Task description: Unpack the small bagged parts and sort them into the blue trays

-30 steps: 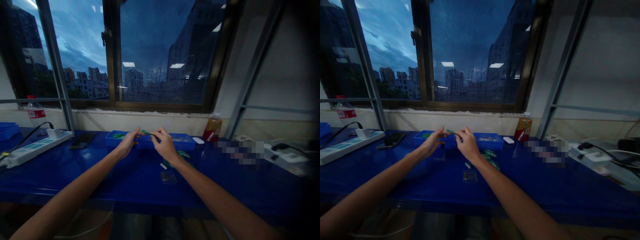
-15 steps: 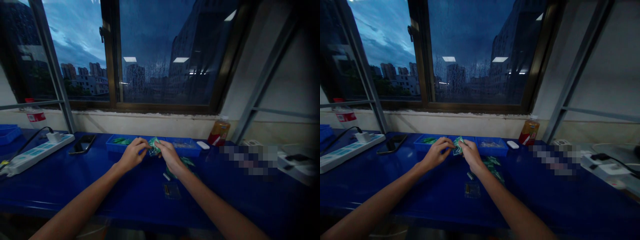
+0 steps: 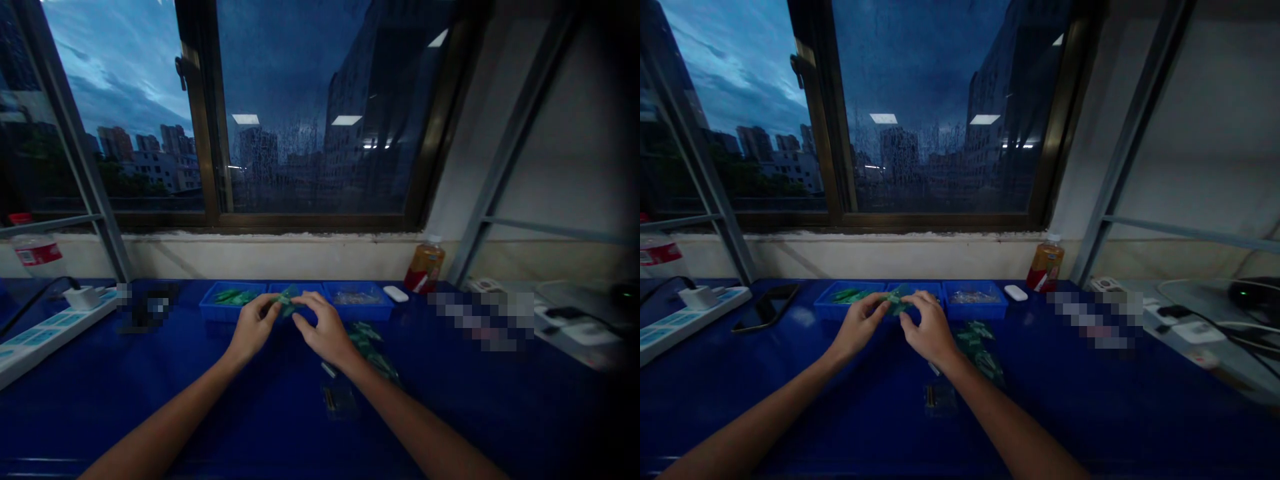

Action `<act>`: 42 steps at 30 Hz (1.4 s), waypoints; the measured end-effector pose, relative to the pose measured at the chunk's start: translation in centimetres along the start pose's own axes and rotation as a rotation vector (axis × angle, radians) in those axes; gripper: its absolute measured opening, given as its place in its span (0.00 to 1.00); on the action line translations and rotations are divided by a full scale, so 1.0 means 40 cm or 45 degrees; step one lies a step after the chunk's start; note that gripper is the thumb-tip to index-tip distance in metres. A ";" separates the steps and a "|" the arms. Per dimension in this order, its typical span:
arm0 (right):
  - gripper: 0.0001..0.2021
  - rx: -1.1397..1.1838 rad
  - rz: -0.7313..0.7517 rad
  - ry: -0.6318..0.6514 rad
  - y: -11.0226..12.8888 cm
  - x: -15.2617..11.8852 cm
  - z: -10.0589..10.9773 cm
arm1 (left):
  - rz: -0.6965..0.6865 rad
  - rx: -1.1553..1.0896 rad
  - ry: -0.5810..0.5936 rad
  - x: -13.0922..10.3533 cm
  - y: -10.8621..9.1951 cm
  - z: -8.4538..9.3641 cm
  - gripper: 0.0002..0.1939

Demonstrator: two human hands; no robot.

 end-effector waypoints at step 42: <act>0.14 -0.111 0.294 -0.124 0.003 0.000 -0.007 | 0.324 -0.291 0.062 0.010 0.033 -0.007 0.24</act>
Point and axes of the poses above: each hand's wrist, its own x-axis towards the middle knuckle, its own z-axis out of the back of the hand, y = z × x, the point moved 4 cm from there along x, towards the middle knuckle, and after that the axes turned 8 degrees about -y, right-handed, at the moved point
